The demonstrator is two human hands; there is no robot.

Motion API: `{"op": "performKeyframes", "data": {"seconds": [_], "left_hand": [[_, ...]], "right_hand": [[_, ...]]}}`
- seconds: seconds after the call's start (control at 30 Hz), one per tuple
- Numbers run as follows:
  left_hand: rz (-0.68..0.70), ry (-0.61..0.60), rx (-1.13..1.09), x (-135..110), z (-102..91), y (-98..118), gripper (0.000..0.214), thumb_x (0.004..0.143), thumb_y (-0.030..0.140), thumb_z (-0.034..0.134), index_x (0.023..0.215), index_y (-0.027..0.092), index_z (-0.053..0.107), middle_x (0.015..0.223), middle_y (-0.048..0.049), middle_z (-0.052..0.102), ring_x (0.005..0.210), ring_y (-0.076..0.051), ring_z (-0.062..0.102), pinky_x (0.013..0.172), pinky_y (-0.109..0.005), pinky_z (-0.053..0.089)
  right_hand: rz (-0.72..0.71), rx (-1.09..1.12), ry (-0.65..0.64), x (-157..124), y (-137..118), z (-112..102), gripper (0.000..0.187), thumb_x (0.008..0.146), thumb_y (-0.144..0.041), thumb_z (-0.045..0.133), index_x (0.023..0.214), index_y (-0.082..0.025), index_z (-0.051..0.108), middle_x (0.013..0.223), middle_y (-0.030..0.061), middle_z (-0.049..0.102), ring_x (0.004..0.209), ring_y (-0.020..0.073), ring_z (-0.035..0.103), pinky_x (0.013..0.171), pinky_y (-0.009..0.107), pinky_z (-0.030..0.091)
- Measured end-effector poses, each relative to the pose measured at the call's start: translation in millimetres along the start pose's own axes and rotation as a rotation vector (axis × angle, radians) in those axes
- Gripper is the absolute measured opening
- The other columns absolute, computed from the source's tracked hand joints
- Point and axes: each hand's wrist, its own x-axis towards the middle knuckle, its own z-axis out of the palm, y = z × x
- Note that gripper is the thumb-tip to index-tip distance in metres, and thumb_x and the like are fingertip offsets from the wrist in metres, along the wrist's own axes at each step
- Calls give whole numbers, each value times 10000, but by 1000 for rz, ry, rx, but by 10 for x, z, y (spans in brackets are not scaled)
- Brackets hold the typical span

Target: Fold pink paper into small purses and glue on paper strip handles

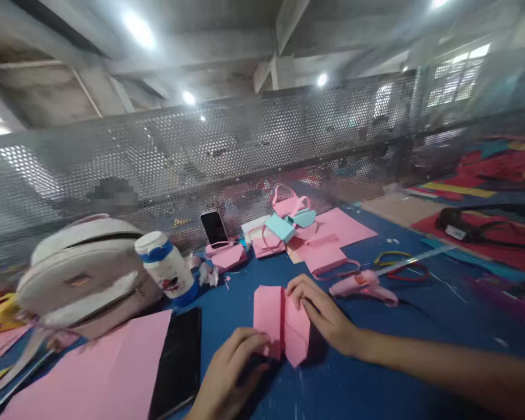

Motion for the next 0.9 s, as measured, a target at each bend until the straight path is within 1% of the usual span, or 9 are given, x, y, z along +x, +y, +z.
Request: {"op": "performKeyframes", "data": {"seconds": [0.07,0.13,0.2,0.23,0.3,0.4,0.57,0.73,0.9], "left_hand": [[-59,3,81,-24,-15,43,599,878,313,695,1405,310,412,1284,-130,533,1173,-281,575,950,-414,536],[-91,-14,119,-25,-25,99,941,740,360,828,1502,299,281,1470,-192,357,1339,-390,417,1036,-550,450],[-93,-63,108,-5,-24,162,1259,602,379,914,1559,268,104,1577,-236,136,1427,-468,237,1075,-631,364],[-85,-83,91,7,-20,190,1325,580,379,922,1566,256,45,1591,-241,83,1441,-476,192,1082,-640,347],[-81,-99,53,22,-5,229,1302,627,371,885,1568,241,-6,1594,-237,92,1453,-460,180,1095,-629,334],[-114,-80,10,6,31,242,1184,711,321,790,1567,212,-22,1559,-235,183,1448,-428,222,1102,-601,349],[-203,-49,-47,-11,105,268,1182,680,231,762,1561,224,-26,1516,-238,221,1422,-433,263,1079,-605,378],[-263,22,-118,49,128,339,1119,703,234,700,1557,248,-24,1529,-205,246,1430,-426,263,1107,-637,305],[-386,7,-288,42,121,376,1132,715,302,700,1556,316,-58,1488,-158,347,1288,-381,499,1033,-568,433]], "right_hand": [[-22,49,-30,19,-24,2,291,1065,-317,281,833,-217,425,1004,54,503,961,196,488,868,333,361],[-29,93,-57,35,-61,5,307,1066,-338,270,822,-217,412,999,56,511,948,199,491,861,336,369],[-19,135,-81,47,-109,9,321,1064,-364,269,815,-217,407,993,57,515,938,201,495,857,340,378],[-7,149,-90,53,-131,11,324,1063,-370,275,811,-217,408,989,57,516,935,201,496,857,340,381],[19,162,-105,63,-159,12,321,1060,-368,292,808,-214,418,993,58,520,943,201,501,867,340,382],[40,183,-107,74,-146,13,299,1052,-349,333,811,-210,444,1004,58,526,963,200,508,885,339,377],[101,259,-75,83,-77,18,254,1028,-295,379,799,-207,447,993,53,530,957,198,510,887,337,371],[98,262,-119,96,-88,3,236,1015,-278,396,800,-203,460,998,49,536,964,195,510,894,338,368],[194,230,-151,95,-109,-7,99,986,-299,496,977,-211,540,1015,31,549,957,183,529,822,307,401]]}}
